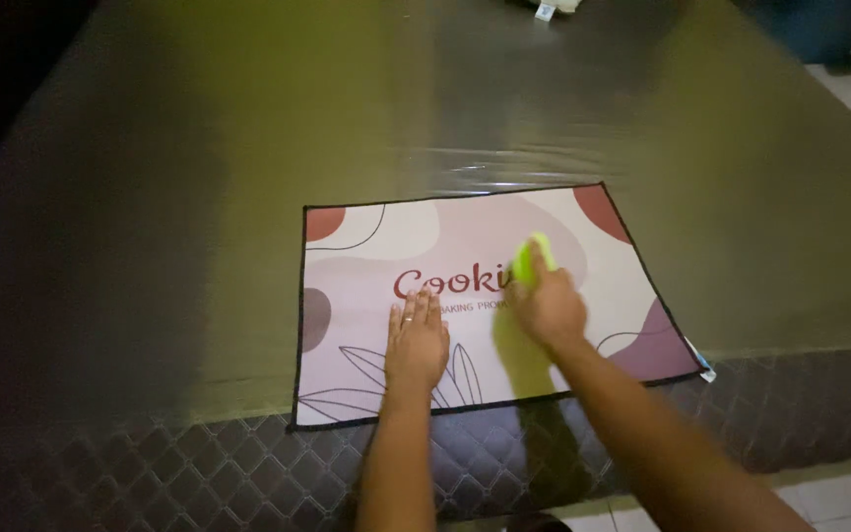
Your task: Cleaning a kitchen mat using a small green cloth on top of a bed.
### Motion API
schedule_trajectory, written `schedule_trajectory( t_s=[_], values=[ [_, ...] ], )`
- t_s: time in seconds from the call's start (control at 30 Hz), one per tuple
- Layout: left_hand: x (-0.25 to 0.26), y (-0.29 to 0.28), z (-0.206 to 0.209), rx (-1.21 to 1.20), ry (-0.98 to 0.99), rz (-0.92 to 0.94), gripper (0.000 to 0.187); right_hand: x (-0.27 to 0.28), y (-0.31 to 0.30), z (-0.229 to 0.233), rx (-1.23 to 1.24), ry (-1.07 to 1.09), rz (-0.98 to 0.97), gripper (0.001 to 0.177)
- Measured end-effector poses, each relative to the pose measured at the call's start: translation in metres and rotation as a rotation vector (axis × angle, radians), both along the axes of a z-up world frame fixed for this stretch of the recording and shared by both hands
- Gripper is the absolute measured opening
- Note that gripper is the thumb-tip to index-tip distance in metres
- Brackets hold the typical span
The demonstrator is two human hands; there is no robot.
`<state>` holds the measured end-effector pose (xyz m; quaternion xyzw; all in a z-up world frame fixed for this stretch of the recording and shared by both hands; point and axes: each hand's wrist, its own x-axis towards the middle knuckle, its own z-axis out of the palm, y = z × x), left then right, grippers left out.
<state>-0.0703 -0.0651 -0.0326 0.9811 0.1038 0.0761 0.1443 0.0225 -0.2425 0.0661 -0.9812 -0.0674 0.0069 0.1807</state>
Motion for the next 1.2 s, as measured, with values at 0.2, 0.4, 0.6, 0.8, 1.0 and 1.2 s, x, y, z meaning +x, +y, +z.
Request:
schedule_trajectory(
  t_s=[0.2,0.4,0.6,0.8,1.0,1.2],
  values=[
    [0.006,-0.008,0.003,-0.045,0.096,0.058,0.060,-0.045,0.037,-0.006,0.004,0.059,0.221,0.075],
    [-0.006,-0.010,0.017,0.005,0.226,0.054,0.068,-0.020,-0.021,-0.031,0.006,-0.020,0.196,0.077],
    [-0.037,-0.014,0.048,-0.047,0.148,-0.018,0.067,0.004,-0.079,-0.013,-0.083,-0.018,-0.003,0.077],
    [-0.033,-0.015,0.040,0.008,0.057,0.007,0.066,-0.017,-0.024,-0.011,-0.031,-0.054,0.068,0.072],
    [-0.034,-0.010,0.029,-0.064,-0.017,0.010,0.055,-0.069,0.046,-0.009,0.030,0.054,0.218,0.074],
    [-0.034,-0.011,0.024,-0.071,-0.107,0.001,0.057,-0.039,-0.005,-0.035,-0.014,-0.021,0.129,0.076]
  ],
)
